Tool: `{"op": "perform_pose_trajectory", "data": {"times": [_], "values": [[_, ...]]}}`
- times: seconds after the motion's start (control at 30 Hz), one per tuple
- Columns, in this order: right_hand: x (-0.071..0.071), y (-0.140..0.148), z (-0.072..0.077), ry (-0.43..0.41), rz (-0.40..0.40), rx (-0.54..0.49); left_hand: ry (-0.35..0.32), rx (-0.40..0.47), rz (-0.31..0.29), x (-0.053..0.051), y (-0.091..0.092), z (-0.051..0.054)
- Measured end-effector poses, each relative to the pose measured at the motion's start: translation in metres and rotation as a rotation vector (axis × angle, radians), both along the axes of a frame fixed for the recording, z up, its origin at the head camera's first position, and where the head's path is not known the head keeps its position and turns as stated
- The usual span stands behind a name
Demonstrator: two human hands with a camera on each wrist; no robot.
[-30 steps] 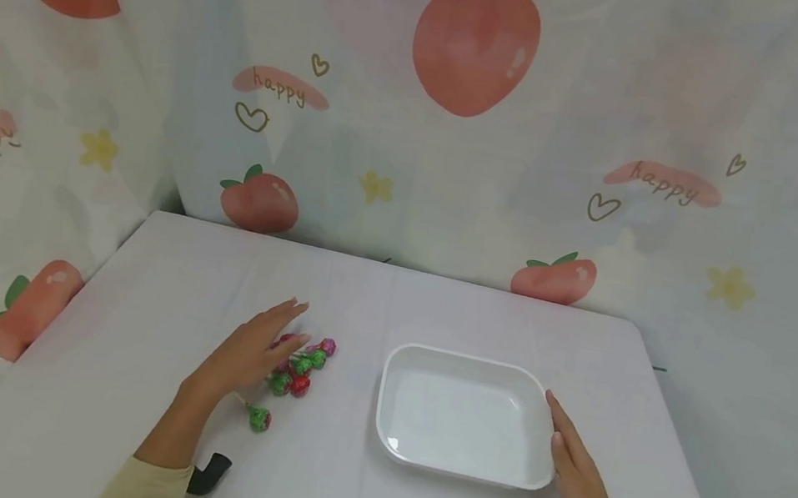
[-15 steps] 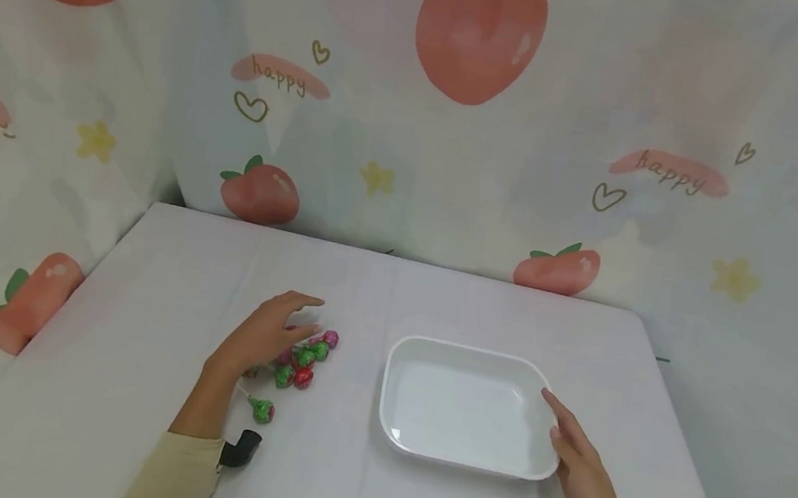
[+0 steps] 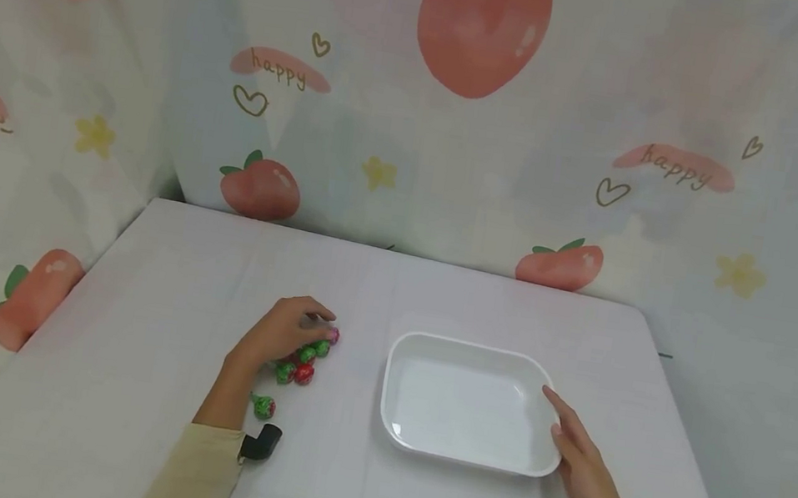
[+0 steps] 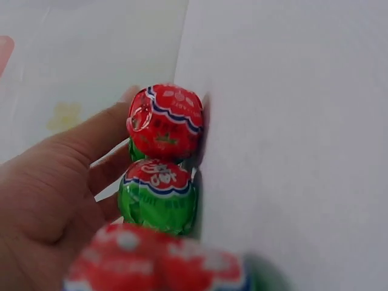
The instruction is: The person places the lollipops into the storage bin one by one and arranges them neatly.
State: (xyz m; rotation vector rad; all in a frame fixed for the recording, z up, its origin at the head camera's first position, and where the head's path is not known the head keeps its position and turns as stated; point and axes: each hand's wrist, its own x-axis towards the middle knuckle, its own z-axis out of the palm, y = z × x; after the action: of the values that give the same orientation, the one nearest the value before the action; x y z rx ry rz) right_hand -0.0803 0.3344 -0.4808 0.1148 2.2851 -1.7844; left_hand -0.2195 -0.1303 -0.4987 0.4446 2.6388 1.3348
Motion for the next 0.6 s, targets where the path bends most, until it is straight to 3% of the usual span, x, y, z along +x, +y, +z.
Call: {"op": "perform_pose_trajectory", "data": {"times": [0.4,0.6], "values": [[-0.003,0.001,-0.003,0.024,0.003,0.030,0.015,-0.022,-0.008,-0.011,0.001,-0.003],[-0.001,0.003,-0.005,0.006,-0.008,0.021,-0.040,-0.051,0.004,-0.009,0.011,-0.003]]}}
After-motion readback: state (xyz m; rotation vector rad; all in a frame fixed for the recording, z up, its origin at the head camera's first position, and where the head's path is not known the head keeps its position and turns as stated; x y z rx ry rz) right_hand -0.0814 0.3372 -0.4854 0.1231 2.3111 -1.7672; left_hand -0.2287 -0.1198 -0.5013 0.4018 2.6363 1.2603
